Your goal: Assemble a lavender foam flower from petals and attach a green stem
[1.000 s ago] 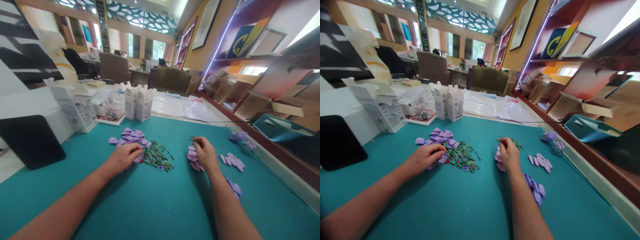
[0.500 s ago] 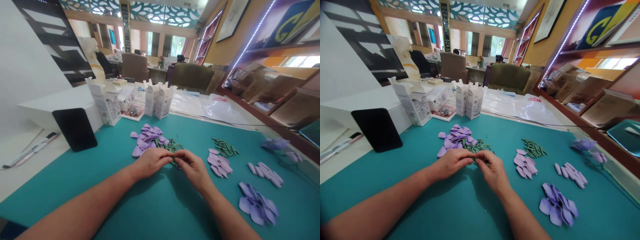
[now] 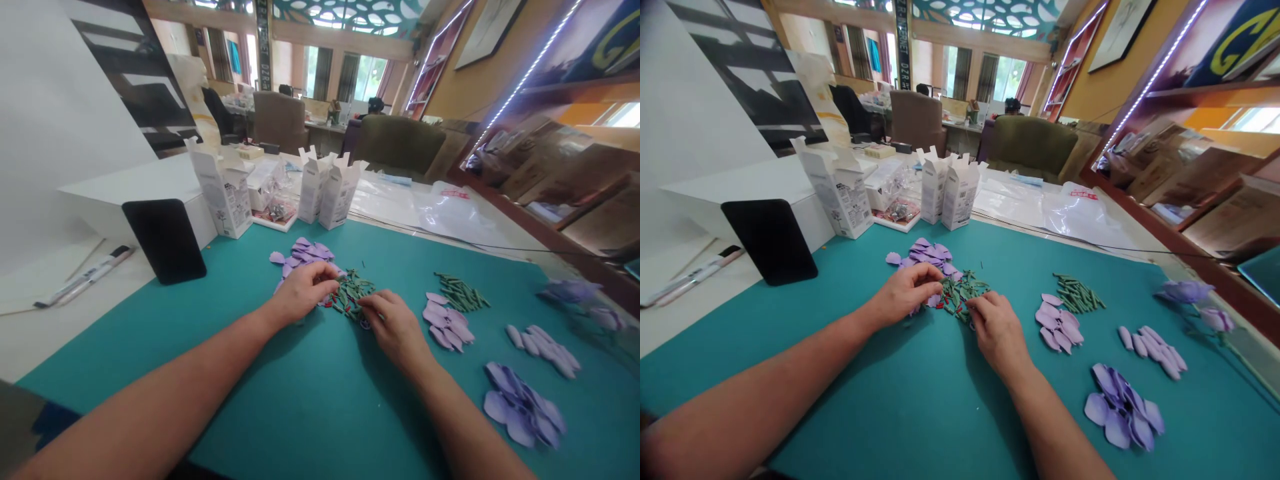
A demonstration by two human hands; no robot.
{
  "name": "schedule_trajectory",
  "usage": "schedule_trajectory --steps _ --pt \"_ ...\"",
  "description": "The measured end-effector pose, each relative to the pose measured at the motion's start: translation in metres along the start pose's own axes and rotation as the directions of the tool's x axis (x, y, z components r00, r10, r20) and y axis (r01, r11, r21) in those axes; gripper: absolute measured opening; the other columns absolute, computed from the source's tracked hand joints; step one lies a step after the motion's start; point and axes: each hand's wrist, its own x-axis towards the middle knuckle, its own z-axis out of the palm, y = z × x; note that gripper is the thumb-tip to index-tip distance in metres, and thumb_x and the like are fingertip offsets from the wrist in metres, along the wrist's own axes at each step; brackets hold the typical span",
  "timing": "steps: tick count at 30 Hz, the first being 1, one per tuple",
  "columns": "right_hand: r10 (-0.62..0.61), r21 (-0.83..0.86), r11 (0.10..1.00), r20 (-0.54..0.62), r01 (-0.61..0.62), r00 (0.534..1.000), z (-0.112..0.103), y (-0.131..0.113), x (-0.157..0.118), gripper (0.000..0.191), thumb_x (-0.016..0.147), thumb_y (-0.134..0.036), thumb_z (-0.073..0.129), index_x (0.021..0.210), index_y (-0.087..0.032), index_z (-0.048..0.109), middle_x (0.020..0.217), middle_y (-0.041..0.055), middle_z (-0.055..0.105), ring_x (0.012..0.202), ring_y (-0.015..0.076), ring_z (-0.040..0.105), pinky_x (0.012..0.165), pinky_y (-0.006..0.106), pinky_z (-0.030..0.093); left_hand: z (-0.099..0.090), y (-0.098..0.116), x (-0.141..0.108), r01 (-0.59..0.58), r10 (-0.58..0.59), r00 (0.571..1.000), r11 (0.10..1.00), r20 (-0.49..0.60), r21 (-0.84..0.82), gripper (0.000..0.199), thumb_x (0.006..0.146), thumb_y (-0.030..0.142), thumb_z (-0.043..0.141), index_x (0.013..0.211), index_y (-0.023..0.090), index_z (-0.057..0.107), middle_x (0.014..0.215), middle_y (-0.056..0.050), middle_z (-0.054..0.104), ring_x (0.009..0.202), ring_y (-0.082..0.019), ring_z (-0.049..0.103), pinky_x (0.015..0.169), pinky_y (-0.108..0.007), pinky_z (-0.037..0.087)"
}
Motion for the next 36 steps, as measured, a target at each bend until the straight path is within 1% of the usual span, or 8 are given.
schedule_trajectory --steps 3,7,12,19,23,31,33,36 --pt "-0.069 -0.152 0.985 0.054 0.076 0.996 0.005 0.001 -0.001 0.025 0.09 -0.02 0.045 0.092 -0.021 0.07 0.087 0.0085 0.063 0.082 0.0215 0.054 0.073 0.033 0.045 -0.001 -0.003 0.003 0.018 -0.018 1.0 1.0 -0.026 -0.017 0.017 0.076 0.029 0.057 0.086 0.016 0.062 0.069 0.001 0.062 0.059 -0.011 0.053 0.058 -0.023 0.044" --pt "-0.058 -0.266 0.961 0.089 0.08 0.994 0.005 -0.003 -0.003 0.029 0.086 -0.01 0.044 0.09 -0.021 0.07 0.084 0.0081 0.061 0.078 0.021 0.05 0.071 0.032 0.042 -0.001 -0.003 0.003 0.028 -0.029 0.999 1.0 -0.034 -0.013 0.017 0.076 0.028 0.057 0.087 0.016 0.063 0.071 0.0 0.064 0.061 -0.011 0.054 0.057 -0.022 0.045" --pt "-0.057 -0.295 0.95 0.166 0.105 0.984 0.006 -0.008 -0.004 0.03 0.082 -0.006 0.046 0.086 -0.021 0.071 0.082 0.0081 0.06 0.076 0.0214 0.049 0.07 0.032 0.039 -0.001 -0.001 0.002 0.002 -0.002 0.999 1.0 -0.038 -0.012 0.017 0.075 0.028 0.057 0.085 0.016 0.064 0.072 0.0 0.064 0.065 -0.013 0.056 0.061 -0.024 0.046" --pt "0.018 -0.28 0.96 0.048 -0.004 0.999 -0.018 0.021 -0.003 0.023 0.087 -0.018 0.049 0.088 -0.021 0.072 0.078 0.0067 0.06 0.075 0.0208 0.053 0.069 0.031 0.039 -0.001 0.0 0.001 0.03 -0.03 0.999 0.999 -0.023 0.011 0.019 0.076 0.031 0.057 0.086 0.016 0.063 0.073 -0.001 0.065 0.066 -0.013 0.057 0.062 -0.025 0.046" --pt "0.088 -0.302 0.952 0.133 -0.044 0.987 -0.029 0.033 -0.004 0.017 0.082 -0.017 0.056 0.077 -0.022 0.071 0.073 0.0047 0.059 0.071 0.0193 0.054 0.066 0.03 0.039 -0.001 0.003 0.0 0.044 -0.044 0.999 0.999 -0.003 0.017 0.018 0.076 0.031 0.057 0.085 0.016 0.062 0.069 0.0 0.063 0.06 -0.011 0.054 0.057 -0.024 0.045" --pt "0.166 -0.342 0.939 0.33 -0.047 0.929 -0.023 0.025 -0.001 0.016 0.083 -0.016 0.058 0.079 -0.021 0.073 0.081 0.006 0.063 0.077 0.0184 0.055 0.07 0.028 0.038 -0.002 0.005 0.0 0.067 -0.067 0.998 0.998 0.013 0.009 0.018 0.076 0.032 0.057 0.085 0.016 0.06 0.067 0.001 0.059 0.057 -0.011 0.05 0.054 -0.024 0.041" --pt "0.191 -0.36 0.932 0.358 -0.054 0.914 -0.023 0.023 0.001 0.018 0.084 -0.016 0.056 0.08 -0.021 0.073 0.081 0.0062 0.063 0.078 0.0184 0.055 0.071 0.028 0.037 -0.002 0.006 -0.002 0.08 -0.081 0.995 0.997 0.066 0.005 0.018 0.077 0.031 0.056 0.087 0.017 0.059 0.07 0.0 0.06 0.06 -0.012 0.052 0.055 -0.024 0.041" --pt "0.226 -0.393 0.917 0.373 -0.068 0.9 -0.023 0.02 0.001 0.02 0.085 -0.016 0.054 0.082 -0.02 0.072 0.084 0.0067 0.063 0.081 0.0192 0.055 0.073 0.028 0.037 0.001 0.012 -0.009 0.065 -0.072 0.938 0.997 0.338 0.031 0.015 0.078 0.028 0.055 0.089 0.018 0.059 0.077 0.0 0.065 0.066 -0.012 0.055 0.058 -0.023 0.043"
